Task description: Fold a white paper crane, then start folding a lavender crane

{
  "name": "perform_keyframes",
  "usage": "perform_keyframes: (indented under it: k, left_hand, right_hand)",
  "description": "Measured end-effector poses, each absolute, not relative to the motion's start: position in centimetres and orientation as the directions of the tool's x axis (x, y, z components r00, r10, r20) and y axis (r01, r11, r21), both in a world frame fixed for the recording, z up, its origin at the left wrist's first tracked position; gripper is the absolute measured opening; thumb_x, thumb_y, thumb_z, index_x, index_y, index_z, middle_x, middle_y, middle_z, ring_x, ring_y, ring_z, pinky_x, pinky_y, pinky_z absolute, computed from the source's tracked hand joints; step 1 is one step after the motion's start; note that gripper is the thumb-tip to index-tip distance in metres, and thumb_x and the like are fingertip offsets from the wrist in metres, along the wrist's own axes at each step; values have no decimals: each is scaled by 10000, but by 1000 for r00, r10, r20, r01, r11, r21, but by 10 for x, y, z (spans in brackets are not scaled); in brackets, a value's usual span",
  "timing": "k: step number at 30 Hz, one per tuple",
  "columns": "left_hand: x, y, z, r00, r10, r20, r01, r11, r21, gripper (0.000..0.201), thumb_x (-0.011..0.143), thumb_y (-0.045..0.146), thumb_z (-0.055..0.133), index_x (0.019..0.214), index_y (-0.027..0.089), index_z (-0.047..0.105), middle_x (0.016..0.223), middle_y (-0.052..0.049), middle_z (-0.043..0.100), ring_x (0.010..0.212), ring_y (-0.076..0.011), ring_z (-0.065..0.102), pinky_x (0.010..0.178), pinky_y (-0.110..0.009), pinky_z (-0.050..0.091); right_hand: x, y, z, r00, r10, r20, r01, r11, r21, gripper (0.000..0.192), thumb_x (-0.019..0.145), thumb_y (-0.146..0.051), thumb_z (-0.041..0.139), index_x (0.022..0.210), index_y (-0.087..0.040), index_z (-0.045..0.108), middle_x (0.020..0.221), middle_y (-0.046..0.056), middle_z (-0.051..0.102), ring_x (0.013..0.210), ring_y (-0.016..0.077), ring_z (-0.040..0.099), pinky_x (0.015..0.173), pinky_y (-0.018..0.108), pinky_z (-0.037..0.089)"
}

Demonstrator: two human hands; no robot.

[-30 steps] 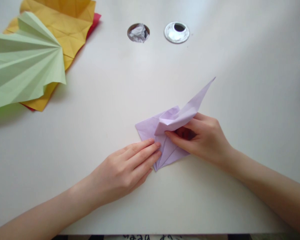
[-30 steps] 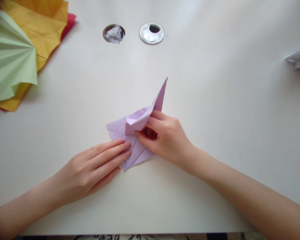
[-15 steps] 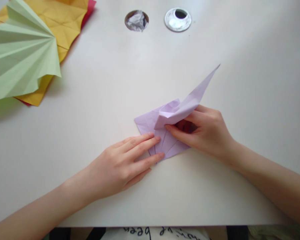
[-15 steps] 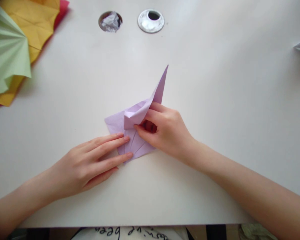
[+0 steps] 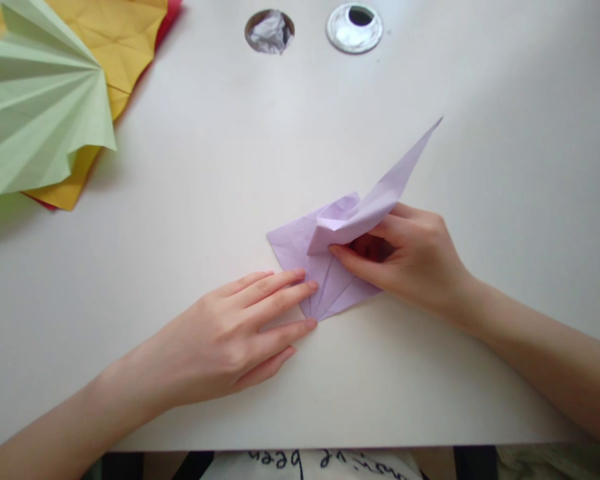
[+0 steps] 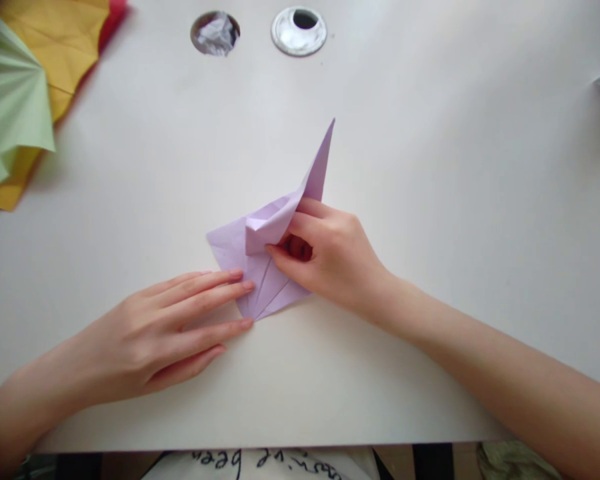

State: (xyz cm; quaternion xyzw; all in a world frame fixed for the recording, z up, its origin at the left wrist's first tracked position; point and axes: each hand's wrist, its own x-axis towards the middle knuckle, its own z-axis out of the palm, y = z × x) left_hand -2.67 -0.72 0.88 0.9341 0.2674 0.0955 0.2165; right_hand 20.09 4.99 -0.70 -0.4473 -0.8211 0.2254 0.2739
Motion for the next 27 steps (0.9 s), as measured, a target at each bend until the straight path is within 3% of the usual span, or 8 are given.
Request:
perform_keyframes:
  k: [14, 18, 22, 27]
  left_hand:
    - [-32, -4, 15, 883, 464, -61, 422, -733, 534, 453, 840, 389, 539, 1273, 275, 471, 1456, -97, 302, 1330, -285, 296, 1050, -481, 332]
    - [-29, -4, 14, 870, 492, -25, 437, -746, 502, 519, 852, 368, 530, 1335, 228, 398, 1412, -96, 384, 1293, -261, 369, 1062, -448, 336]
    - [-28, -6, 8, 845, 535, 30, 464, -759, 456, 430, 868, 289, 517, 1280, 178, 465, 1349, -91, 472, 1263, -238, 413, 1052, -405, 368]
    - [-27, -8, 4, 833, 551, 54, 482, -769, 419, 384, 864, 291, 525, 1229, 176, 509, 1346, -98, 473, 1234, -238, 445, 1027, -403, 401]
  right_hand:
    - [202, 50, -7, -439, 869, 228, 606, 474, -639, 95, 695, -140, 629, 642, -201, 578, 641, -8, 584, 498, 104, 538, 458, 225, 432]
    - [202, 50, -8, -444, 869, 221, 612, 474, -633, 90, 702, -151, 623, 647, -206, 577, 642, -8, 585, 507, 107, 546, 464, 226, 437]
    - [202, 50, -8, -439, 869, 230, 603, 475, -641, 85, 692, -142, 632, 660, -203, 582, 640, -16, 581, 501, 98, 542, 456, 218, 430]
    - [201, 50, -8, -441, 867, 233, 591, 476, -651, 89, 686, -133, 642, 666, -199, 585, 641, -17, 581, 507, 95, 545, 453, 210, 432]
